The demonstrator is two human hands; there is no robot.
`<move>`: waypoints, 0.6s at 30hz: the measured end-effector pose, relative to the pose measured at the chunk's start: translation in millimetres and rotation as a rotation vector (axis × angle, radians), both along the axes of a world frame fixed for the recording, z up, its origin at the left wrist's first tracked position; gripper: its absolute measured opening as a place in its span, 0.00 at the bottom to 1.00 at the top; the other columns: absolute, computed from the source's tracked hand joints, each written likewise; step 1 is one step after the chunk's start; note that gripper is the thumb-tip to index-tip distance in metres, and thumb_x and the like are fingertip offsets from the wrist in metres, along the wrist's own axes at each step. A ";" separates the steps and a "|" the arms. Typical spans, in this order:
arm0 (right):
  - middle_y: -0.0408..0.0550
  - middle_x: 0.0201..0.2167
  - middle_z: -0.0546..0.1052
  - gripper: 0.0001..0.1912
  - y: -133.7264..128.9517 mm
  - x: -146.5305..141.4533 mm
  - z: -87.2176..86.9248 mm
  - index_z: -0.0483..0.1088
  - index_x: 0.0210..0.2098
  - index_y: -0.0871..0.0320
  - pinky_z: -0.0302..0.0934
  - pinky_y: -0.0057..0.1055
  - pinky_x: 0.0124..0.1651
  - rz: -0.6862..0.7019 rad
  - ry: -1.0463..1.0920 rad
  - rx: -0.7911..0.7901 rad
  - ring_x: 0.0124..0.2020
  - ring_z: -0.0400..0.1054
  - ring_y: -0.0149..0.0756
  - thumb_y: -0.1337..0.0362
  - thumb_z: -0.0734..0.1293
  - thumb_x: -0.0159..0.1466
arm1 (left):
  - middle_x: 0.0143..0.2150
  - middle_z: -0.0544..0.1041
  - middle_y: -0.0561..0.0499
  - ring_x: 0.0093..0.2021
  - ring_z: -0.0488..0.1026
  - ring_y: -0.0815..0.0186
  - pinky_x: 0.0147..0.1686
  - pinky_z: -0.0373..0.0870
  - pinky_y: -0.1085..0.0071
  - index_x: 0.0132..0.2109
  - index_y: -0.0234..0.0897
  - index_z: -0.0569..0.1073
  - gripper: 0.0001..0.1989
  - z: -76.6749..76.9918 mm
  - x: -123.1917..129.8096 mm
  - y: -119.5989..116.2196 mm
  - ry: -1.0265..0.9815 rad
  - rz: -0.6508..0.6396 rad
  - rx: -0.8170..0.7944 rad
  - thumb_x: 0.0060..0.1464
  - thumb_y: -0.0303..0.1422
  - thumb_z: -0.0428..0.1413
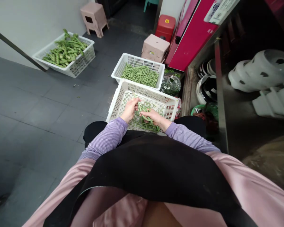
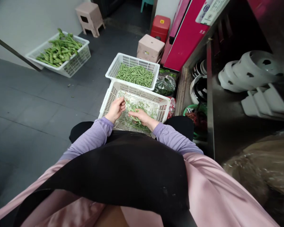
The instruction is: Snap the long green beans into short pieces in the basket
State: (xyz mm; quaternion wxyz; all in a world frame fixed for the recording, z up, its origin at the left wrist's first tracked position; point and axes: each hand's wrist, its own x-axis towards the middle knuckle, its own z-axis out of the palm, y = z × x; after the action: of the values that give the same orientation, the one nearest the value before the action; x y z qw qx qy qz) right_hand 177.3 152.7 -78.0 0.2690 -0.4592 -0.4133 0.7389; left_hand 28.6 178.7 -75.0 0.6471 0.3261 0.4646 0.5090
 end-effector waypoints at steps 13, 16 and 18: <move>0.41 0.17 0.71 0.17 -8.4 24.0 15.7 0.69 0.24 0.59 0.56 0.23 0.21 0.079 -0.149 0.250 0.17 0.60 0.26 0.54 0.73 0.59 | 0.17 0.56 0.64 0.14 0.46 0.79 0.15 0.40 0.79 0.30 0.39 0.57 0.16 13.6 -17.1 6.2 -0.090 0.053 -0.133 0.56 0.32 0.59; 0.40 0.17 0.68 0.19 -6.9 33.7 29.5 0.67 0.25 0.58 0.57 0.24 0.22 -0.071 -0.094 0.361 0.18 0.60 0.26 0.51 0.72 0.61 | 0.17 0.59 0.63 0.14 0.49 0.79 0.15 0.43 0.80 0.30 0.39 0.56 0.17 8.8 -17.0 5.2 -0.104 0.037 -0.187 0.56 0.31 0.59; 0.39 0.17 0.66 0.19 -0.7 42.2 40.8 0.66 0.26 0.57 0.58 0.24 0.23 -0.203 -0.059 0.371 0.18 0.59 0.26 0.51 0.72 0.62 | 0.18 0.60 0.63 0.14 0.51 0.79 0.15 0.45 0.80 0.30 0.40 0.55 0.19 6.0 -15.4 3.6 -0.090 0.048 -0.195 0.56 0.32 0.61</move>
State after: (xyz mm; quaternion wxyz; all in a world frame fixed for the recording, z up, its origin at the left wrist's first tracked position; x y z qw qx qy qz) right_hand 219.5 152.0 -37.2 0.4099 -0.4624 -0.5013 0.6057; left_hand 13.2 182.3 -69.0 0.6837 0.2271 0.4901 0.4907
